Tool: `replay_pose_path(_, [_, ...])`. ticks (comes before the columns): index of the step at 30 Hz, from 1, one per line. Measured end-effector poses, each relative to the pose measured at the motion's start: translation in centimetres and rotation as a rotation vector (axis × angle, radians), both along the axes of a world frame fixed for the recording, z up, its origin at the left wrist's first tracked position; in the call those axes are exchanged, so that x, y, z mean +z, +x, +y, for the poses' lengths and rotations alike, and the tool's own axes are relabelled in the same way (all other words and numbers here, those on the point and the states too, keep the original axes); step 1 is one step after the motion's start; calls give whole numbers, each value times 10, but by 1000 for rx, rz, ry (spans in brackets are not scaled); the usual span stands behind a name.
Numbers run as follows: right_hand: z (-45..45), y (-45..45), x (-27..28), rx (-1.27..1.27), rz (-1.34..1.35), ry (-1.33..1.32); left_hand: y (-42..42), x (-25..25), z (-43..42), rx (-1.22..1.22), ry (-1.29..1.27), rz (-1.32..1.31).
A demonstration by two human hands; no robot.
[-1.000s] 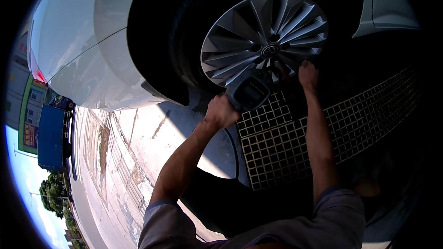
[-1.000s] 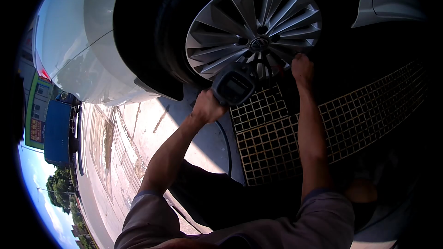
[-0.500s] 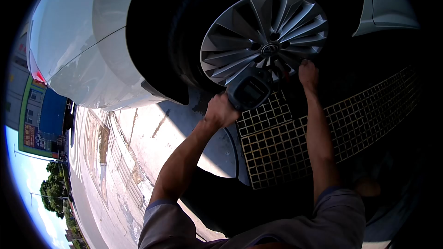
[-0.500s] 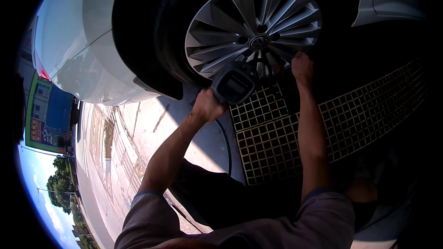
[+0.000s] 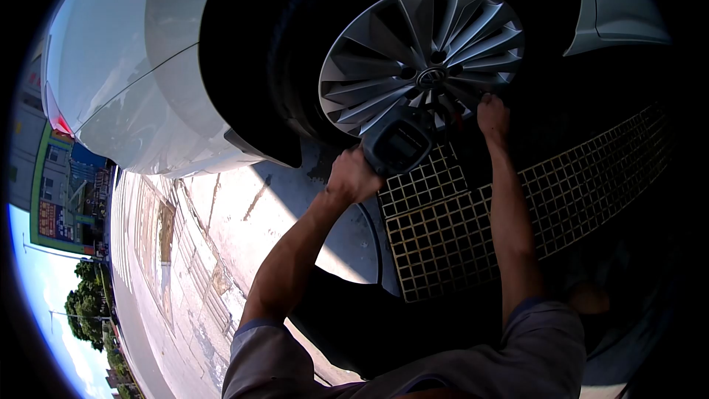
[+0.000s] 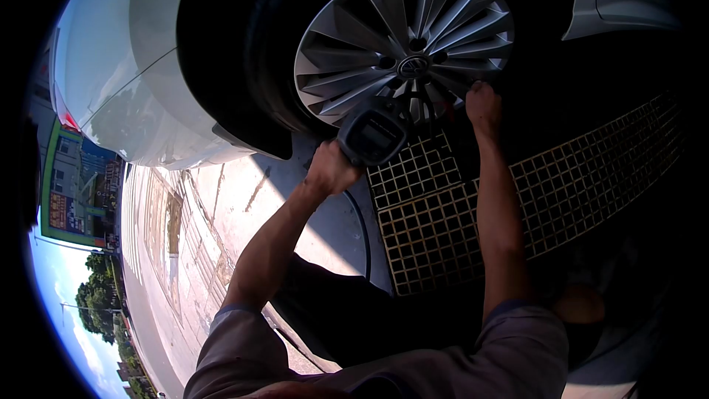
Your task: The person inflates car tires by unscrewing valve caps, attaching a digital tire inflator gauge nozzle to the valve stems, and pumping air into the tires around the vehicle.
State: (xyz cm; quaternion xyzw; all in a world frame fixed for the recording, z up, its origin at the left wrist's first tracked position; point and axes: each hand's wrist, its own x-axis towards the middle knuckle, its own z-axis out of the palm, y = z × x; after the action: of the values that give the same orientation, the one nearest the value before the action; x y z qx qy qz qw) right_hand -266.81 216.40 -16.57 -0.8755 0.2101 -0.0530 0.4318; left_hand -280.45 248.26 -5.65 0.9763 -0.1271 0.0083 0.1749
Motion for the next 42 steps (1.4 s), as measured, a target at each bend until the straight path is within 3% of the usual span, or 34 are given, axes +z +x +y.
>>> replay_pose_path(7, [-1, 1, -6, 2, -23, 6, 1, 9, -3, 52, 41, 190])
replay_pose_path(13, [0, 1, -4, -5, -31, -6, 1, -1, 2, -28, 3, 3])
replay_pose_path(16, [0, 0, -2, -6, -17, -9, -1, 3, -2, -6, -15, 0])
replay_pose_path(19, [-2, 0, -1, 24, 30, 19, 0, 15, -6, 67, 12, 190])
replay_pose_path(26, [-3, 3, -11, 47, -67, -29, -4, 17, -3, 61, -88, 90])
replay_pose_path(28, [-1, 0, 1, -15, -28, 43, 8, -9, 13, 27, -65, 217])
replay_pose_path(31, [-3, 7, -6, 17, -8, -24, -2, -2, 13, 193, -151, 344])
replay_pose_path(36, [-4, 8, -14, 83, -53, -121, -6, 17, 12, 203, -202, 382])
replay_pose_path(42, [-4, 10, -8, 9, 39, -31, -6, 21, 12, 258, -192, 426])
